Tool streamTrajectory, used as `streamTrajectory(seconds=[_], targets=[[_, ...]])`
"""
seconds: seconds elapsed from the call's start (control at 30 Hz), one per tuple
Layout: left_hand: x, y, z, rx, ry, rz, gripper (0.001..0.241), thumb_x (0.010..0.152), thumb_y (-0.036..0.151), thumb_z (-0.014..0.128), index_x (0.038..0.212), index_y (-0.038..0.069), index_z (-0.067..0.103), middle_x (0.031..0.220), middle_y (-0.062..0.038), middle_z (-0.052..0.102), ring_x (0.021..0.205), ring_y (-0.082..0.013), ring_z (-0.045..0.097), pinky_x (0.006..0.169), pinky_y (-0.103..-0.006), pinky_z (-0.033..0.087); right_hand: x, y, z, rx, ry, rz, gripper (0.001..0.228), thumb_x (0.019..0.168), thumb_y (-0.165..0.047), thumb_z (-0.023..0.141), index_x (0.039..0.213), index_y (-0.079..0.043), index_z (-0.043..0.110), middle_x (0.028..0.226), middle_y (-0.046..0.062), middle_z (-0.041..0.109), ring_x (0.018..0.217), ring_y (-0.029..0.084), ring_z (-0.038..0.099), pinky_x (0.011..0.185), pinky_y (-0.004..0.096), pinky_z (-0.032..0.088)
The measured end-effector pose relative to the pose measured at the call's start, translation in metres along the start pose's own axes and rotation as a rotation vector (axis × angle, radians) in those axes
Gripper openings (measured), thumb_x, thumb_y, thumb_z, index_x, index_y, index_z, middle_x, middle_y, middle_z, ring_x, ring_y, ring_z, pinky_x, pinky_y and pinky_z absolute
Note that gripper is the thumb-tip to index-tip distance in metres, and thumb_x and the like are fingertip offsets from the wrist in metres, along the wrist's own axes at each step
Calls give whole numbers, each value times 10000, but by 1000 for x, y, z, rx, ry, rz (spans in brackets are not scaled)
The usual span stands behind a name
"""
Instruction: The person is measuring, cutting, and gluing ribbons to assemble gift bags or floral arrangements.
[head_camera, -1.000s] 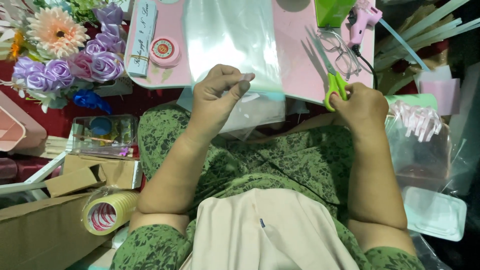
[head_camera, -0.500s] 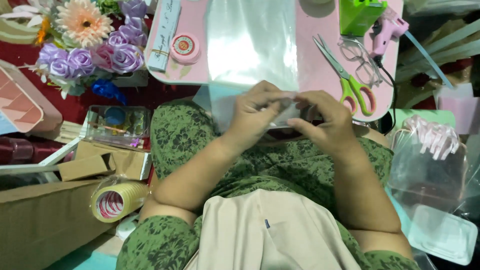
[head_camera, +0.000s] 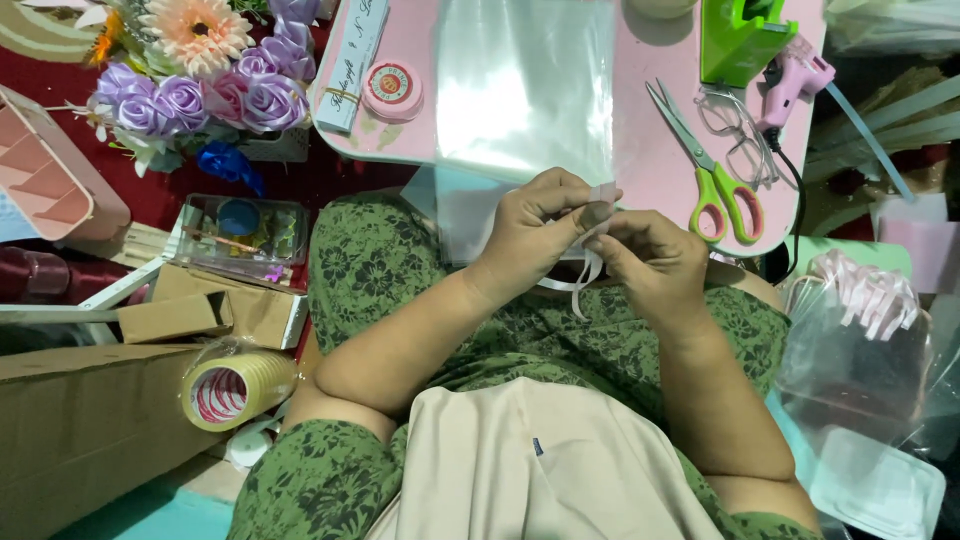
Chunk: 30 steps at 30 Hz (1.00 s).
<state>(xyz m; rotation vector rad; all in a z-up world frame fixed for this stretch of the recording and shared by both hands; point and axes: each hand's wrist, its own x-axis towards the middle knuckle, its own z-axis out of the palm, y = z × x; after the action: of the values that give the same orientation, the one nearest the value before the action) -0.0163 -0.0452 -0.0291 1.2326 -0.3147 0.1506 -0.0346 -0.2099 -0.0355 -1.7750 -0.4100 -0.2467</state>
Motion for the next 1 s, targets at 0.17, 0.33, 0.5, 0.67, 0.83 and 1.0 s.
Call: streamTrajectory(seconds=[0.17, 0.33, 0.5, 0.67, 0.83, 1.0], targets=[[4, -4, -6, 38, 23, 23, 115, 929, 140, 772, 1044, 126, 776, 887, 2, 675, 868, -23, 586, 776, -210, 486, -5, 6, -4, 106, 45, 137, 118, 894, 34, 773, 965, 65, 684, 675, 126, 674, 566, 100, 624, 467, 279, 559], [35, 3, -38, 151, 144, 91, 72, 932, 35, 723, 955, 75, 778, 894, -52, 707, 956, -173, 706, 878, -307, 553, -4, -2, -12, 174, 187, 234, 150, 905, -7, 783, 951, 54, 654, 710, 152, 676, 559, 136, 649, 469, 301, 603], [77, 19, -107, 419, 236, 316, 99, 1003, 67, 648, 1022, 150, 699, 992, -15, 592, 1053, -231, 615, 920, -224, 611, -13, -1, -42, 103, 219, 181, 92, 983, -12, 703, 936, 21, 631, 849, 162, 709, 646, 191, 697, 549, 229, 602], [106, 5, -176, 804, 325, 836, 460, 905, -203, 747, 1224, 125, 700, 981, -20, 515, 857, -179, 523, 693, -217, 599, -24, 16, -67, 130, 375, 235, 143, 1012, -96, 716, 936, -24, 618, 854, 135, 709, 686, 165, 689, 552, 245, 576], [91, -24, -186, 1578, 117, 226, 783, 897, -131, 670, 1548, 88, 296, 1413, -212, 466, 1221, -323, 517, 1022, -403, 571, -38, 32, -84, 120, 469, 215, 182, 977, -134, 767, 954, -63, 601, 907, 109, 699, 764, 168, 701, 590, 298, 639], [49, -30, -120, 1522, 19, 237, 632, 909, 14, 657, 1489, 34, 407, 1417, -177, 445, 1292, -345, 465, 1127, -477, 458, -47, 43, -88, 166, 481, 214, 140, 1005, -73, 716, 954, -67, 586, 897, 155, 699, 735, 176, 691, 587, 263, 606]])
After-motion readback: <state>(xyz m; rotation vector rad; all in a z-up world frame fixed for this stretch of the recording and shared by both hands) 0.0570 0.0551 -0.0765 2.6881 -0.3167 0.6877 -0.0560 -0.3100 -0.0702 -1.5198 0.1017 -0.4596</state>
